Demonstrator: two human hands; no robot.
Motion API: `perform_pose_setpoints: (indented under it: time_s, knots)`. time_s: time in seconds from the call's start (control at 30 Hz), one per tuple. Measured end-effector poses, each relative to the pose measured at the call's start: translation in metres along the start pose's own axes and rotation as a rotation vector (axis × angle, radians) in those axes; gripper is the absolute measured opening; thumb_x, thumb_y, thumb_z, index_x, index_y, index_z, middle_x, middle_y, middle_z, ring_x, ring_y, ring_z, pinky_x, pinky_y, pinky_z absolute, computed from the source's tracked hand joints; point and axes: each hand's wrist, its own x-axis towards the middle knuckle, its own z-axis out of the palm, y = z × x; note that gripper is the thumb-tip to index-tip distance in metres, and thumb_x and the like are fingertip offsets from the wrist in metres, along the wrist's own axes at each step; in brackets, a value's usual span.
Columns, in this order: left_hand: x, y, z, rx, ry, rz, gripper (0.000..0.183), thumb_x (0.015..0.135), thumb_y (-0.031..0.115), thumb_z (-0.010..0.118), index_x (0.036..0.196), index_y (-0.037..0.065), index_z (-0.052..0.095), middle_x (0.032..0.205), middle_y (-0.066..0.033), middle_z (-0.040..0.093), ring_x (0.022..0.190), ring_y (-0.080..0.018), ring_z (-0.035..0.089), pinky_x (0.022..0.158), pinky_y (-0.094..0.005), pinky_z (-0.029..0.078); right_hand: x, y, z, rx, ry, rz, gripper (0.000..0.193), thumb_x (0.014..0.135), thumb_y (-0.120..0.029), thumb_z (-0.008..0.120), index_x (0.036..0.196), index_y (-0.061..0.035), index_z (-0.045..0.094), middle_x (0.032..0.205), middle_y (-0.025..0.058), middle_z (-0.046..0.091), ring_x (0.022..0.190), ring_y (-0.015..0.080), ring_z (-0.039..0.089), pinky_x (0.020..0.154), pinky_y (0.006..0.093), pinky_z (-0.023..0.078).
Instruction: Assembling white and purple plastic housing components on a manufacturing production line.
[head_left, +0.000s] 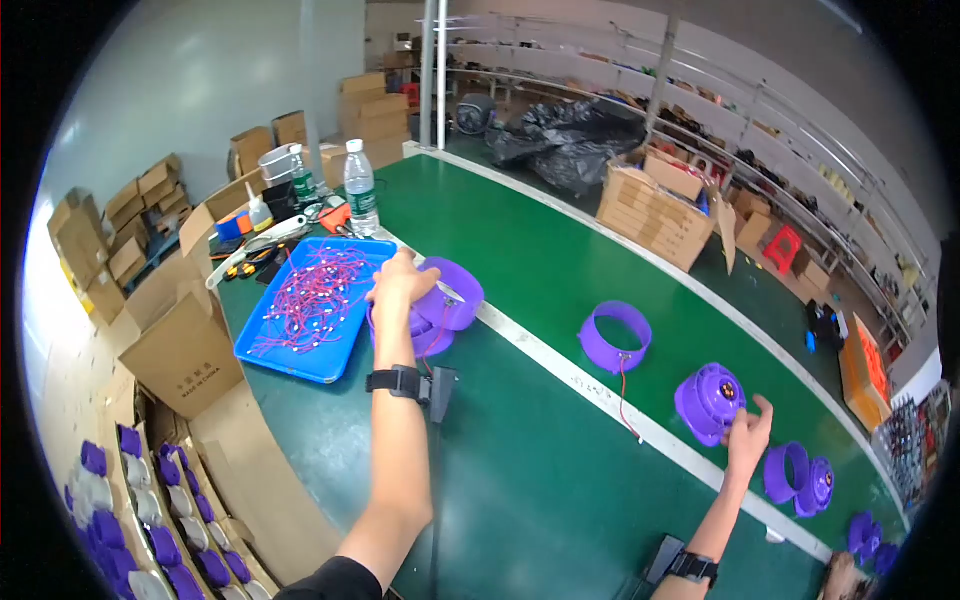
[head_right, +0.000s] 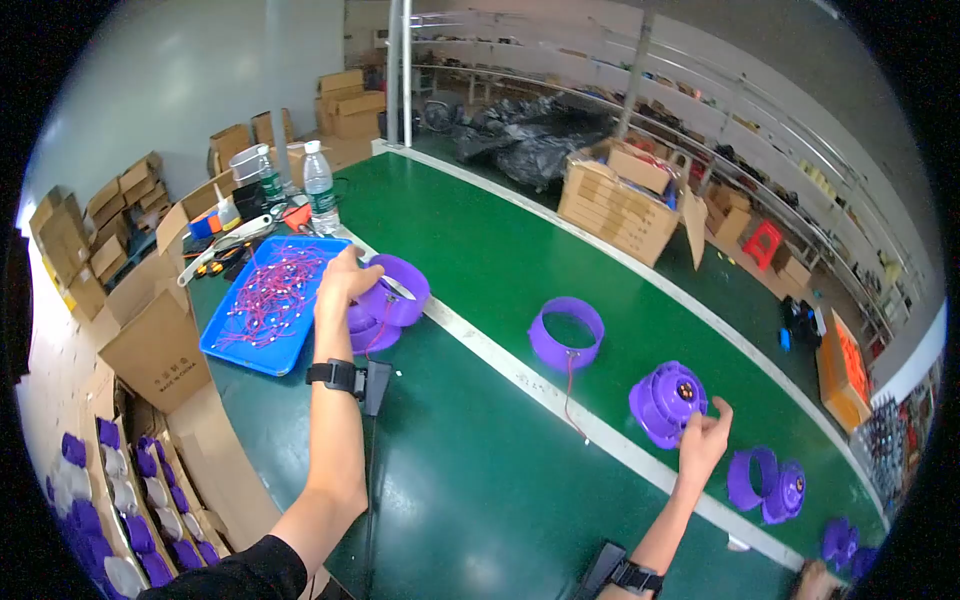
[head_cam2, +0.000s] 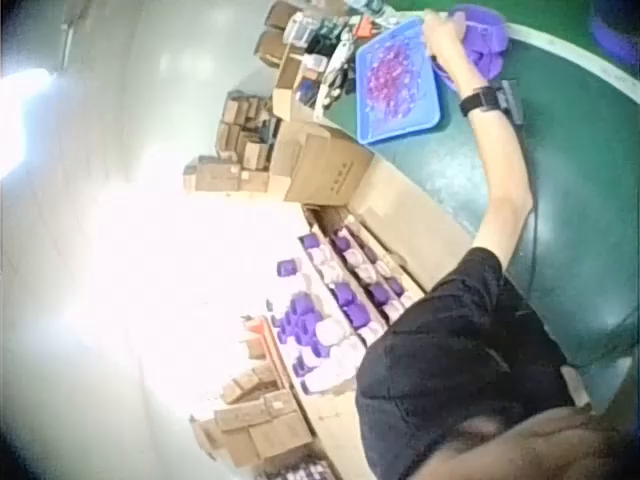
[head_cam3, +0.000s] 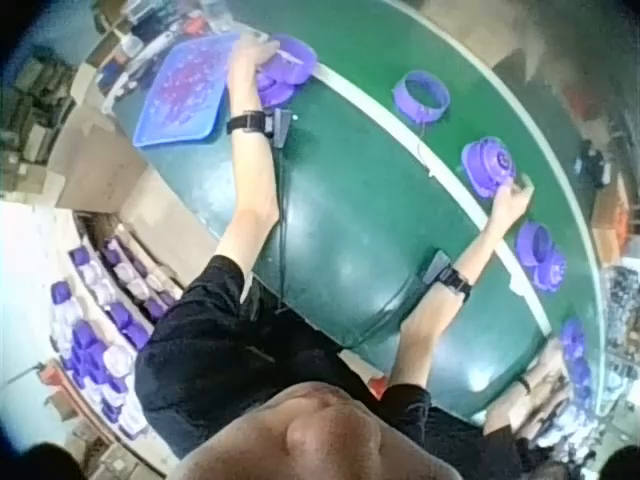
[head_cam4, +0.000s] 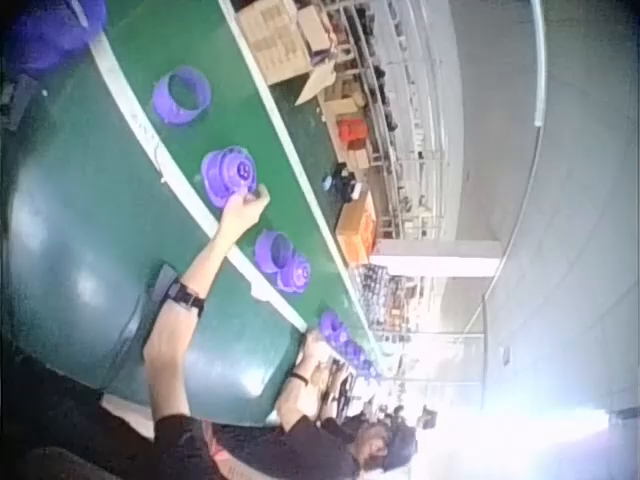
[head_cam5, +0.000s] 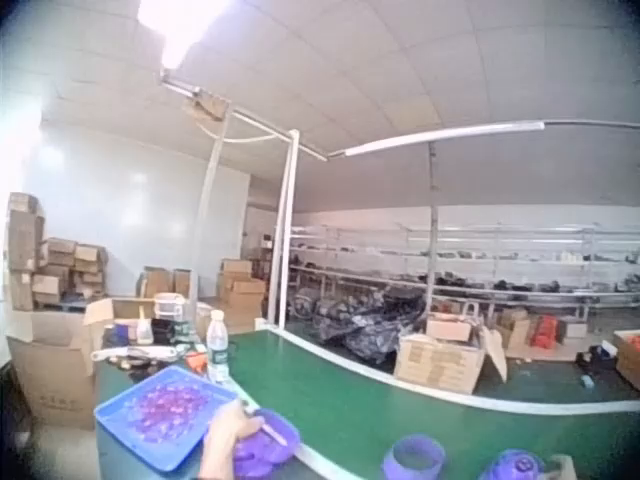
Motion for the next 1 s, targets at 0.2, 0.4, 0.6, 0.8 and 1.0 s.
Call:
perform_pose_setpoints:
  time_s: [0.2, 0.4, 0.6, 0.8, 1.0]
  knots:
    - [0.008, 0.007, 0.012, 0.046, -0.109, 0.056, 0.051, 0.083, 0.025, 0.063, 0.128, 0.003, 0.066, 0.121, -0.0263, 0.068, 0.110, -0.0358, 0.069, 0.092, -0.0427, 0.056, -0.012, -0.050, -0.002, 0.110, -0.232, 0.007, 0.029, 0.091, -0.005, 0.055, 0.119, -0.0007, 0.062, 0.072, 0.0089, 0.066, 0.056, 0.0133, 0.062, 0.048, 0.0286, 0.050]
    - [-0.004, 0.026, 0.032, 0.078, -0.495, 0.496, 0.047, 0.078, 0.014, 0.061, 0.124, 0.006, 0.069, 0.117, -0.0243, 0.070, 0.108, -0.0342, 0.069, 0.091, -0.0407, 0.056, -0.042, -0.107, 0.008, 0.063, -0.451, -0.061, 0.020, 0.093, -0.009, 0.060, 0.110, 0.0002, 0.068, 0.072, 0.0089, 0.070, 0.060, 0.0128, 0.065, 0.053, 0.0276, 0.050]
    - [-0.087, 0.111, 0.046, 0.163, -0.880, 0.981, 0.048, 0.075, 0.007, 0.059, 0.122, 0.007, 0.067, 0.110, -0.0217, 0.073, 0.102, -0.0364, 0.070, 0.089, -0.0413, 0.056, -0.074, -0.148, 0.015, -0.008, -0.714, -0.176, 0.024, 0.092, -0.012, 0.063, 0.111, 0.0014, 0.068, 0.074, 0.0110, 0.070, 0.062, 0.0127, 0.067, 0.057, 0.0295, 0.051]
    - [-0.161, 0.157, 0.038, -0.005, -0.953, 1.181, 0.051, 0.070, -0.001, 0.054, 0.120, 0.001, 0.064, 0.096, -0.0243, 0.071, 0.094, -0.0390, 0.069, 0.081, -0.0420, 0.056, -0.081, -0.167, 0.011, -0.084, -0.669, -0.251, 0.032, 0.091, -0.017, 0.067, 0.116, 0.0033, 0.066, 0.084, 0.0154, 0.072, 0.066, 0.0184, 0.069, 0.063, 0.0338, 0.053]
    - [-0.174, 0.173, -0.007, -0.577, -0.864, 1.226, 0.042, 0.080, 0.000, 0.061, 0.122, 0.002, 0.062, 0.104, -0.0130, 0.071, 0.099, -0.0218, 0.069, 0.081, -0.0355, 0.056, -0.077, -0.173, -0.010, 0.052, -0.662, -0.263, 0.043, 0.088, -0.021, 0.073, 0.122, 0.0046, 0.062, 0.098, 0.0149, 0.068, 0.079, 0.0177, 0.066, 0.069, 0.0331, 0.053]
